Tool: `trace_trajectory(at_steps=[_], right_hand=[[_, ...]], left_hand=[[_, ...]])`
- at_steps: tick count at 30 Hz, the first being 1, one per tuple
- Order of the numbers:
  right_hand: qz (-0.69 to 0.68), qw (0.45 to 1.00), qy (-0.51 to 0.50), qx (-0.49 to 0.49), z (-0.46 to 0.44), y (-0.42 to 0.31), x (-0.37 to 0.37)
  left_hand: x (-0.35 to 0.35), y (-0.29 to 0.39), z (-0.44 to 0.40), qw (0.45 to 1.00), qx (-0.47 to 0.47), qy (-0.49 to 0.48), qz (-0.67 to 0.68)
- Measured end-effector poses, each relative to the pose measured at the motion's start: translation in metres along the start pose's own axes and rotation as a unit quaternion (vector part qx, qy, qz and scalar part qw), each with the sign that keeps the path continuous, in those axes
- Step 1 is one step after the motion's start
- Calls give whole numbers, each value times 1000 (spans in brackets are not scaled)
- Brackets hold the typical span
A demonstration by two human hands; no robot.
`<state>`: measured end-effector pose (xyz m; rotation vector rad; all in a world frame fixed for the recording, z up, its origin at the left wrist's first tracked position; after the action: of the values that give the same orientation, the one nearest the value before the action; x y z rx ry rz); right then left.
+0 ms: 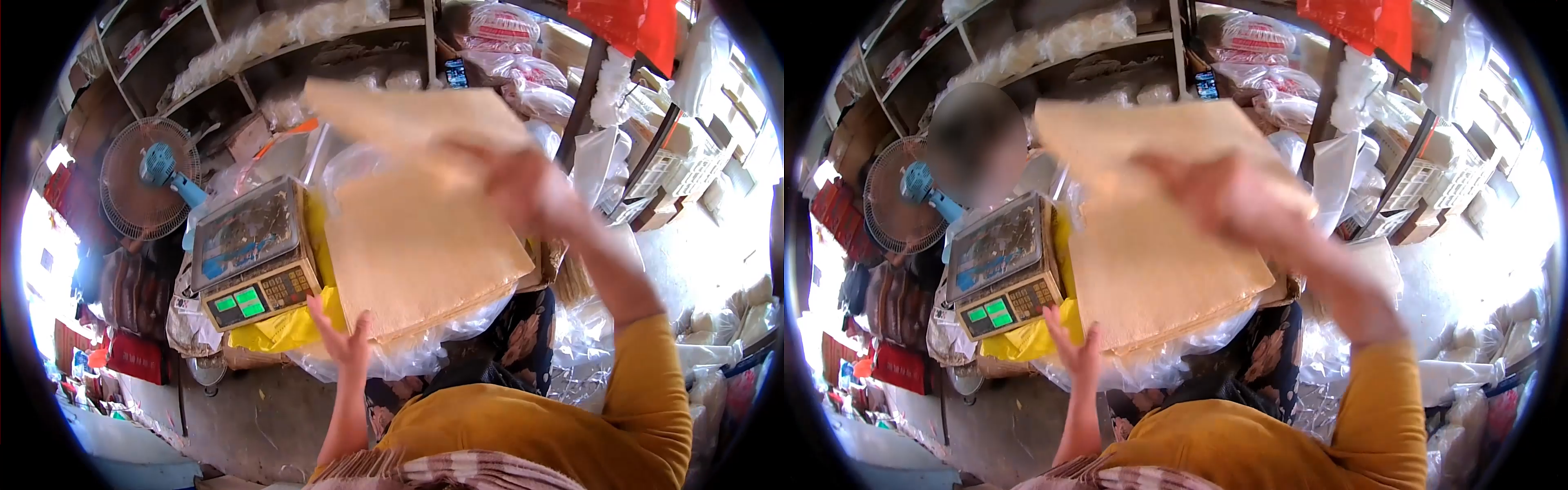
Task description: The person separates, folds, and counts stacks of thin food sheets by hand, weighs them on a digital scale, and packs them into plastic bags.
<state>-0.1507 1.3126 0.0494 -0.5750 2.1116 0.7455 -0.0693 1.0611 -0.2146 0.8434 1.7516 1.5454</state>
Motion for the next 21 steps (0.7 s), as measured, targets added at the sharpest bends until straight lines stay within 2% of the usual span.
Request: trace_trajectory(at_steps=[1, 2, 3, 4, 5, 6, 7, 8, 10, 12, 13, 15, 16, 17, 18, 19, 20, 21], right_hand=[[109, 983, 47, -141, 11, -50, 9], [187, 949, 84, -240, 26, -92, 27], [188, 933, 98, -291, 40, -121, 54], [64, 956, 74, -275, 48, -130, 80], [-61, 965, 56, -251, 56, -139, 106], [-290, 940, 5, -181, 62, -140, 131], [-285, 939, 43, -188, 71, -153, 130], [-281, 936, 80, -194, 80, -163, 128], [-372, 915, -4, -158, 88, -169, 147], [-473, 866, -64, -146, 94, -170, 146], [-535, 822, -110, -160, 105, -173, 163], [-593, 789, -159, -34, 113, -134, 168], [-532, 833, -128, 79, 120, -92, 177], [-447, 848, -141, 247, 140, -43, 199], [-378, 886, 24, 268, 145, 8, 192], [-362, 883, 133, 268, 145, 48, 171], [-419, 838, 188, 294, 159, 83, 185], [-543, 759, 174, 314, 158, 92, 187]], left_hand=[[-2, 12, -10, 998, 39, -13, -45], [-4, 23, -19, 992, 78, -24, -92], [2, 5, -36, 993, -56, -100, 31], [17, -7, -49, 955, -187, -170, 153], [39, -13, -54, 880, -310, -235, 271], [62, -12, -49, 771, -422, -292, 377], [76, -11, -52, 749, -431, -333, 376], [84, 4, -59, 788, -351, -367, 347], [75, -42, -70, 848, -391, -300, 196], [64, -55, -84, 898, -346, -250, 107], [58, -58, -88, 918, -321, -225, 61], [58, -3, -80, 967, -114, -227, -18], [59, 34, -65, 973, -8, -223, -55], [59, 74, -43, 970, 46, -220, -87], [52, 90, -35, 972, 47, -221, -64], [44, 101, -29, 973, 49, -222, -41], [37, 110, -26, 973, 51, -223, -18], [32, 126, -29, 971, 75, -227, 34]])
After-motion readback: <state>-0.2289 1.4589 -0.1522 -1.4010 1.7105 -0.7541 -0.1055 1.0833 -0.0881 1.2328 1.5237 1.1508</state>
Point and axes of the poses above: each hand's wrist, its own z-axis away from the middle knuckle, its own x-axis out of the palm, y = z × x, the point moved 10 cm from there along -z, towards the middle knuckle, and after that the axes turned 13 degrees about -x, right-handed, at the moved point
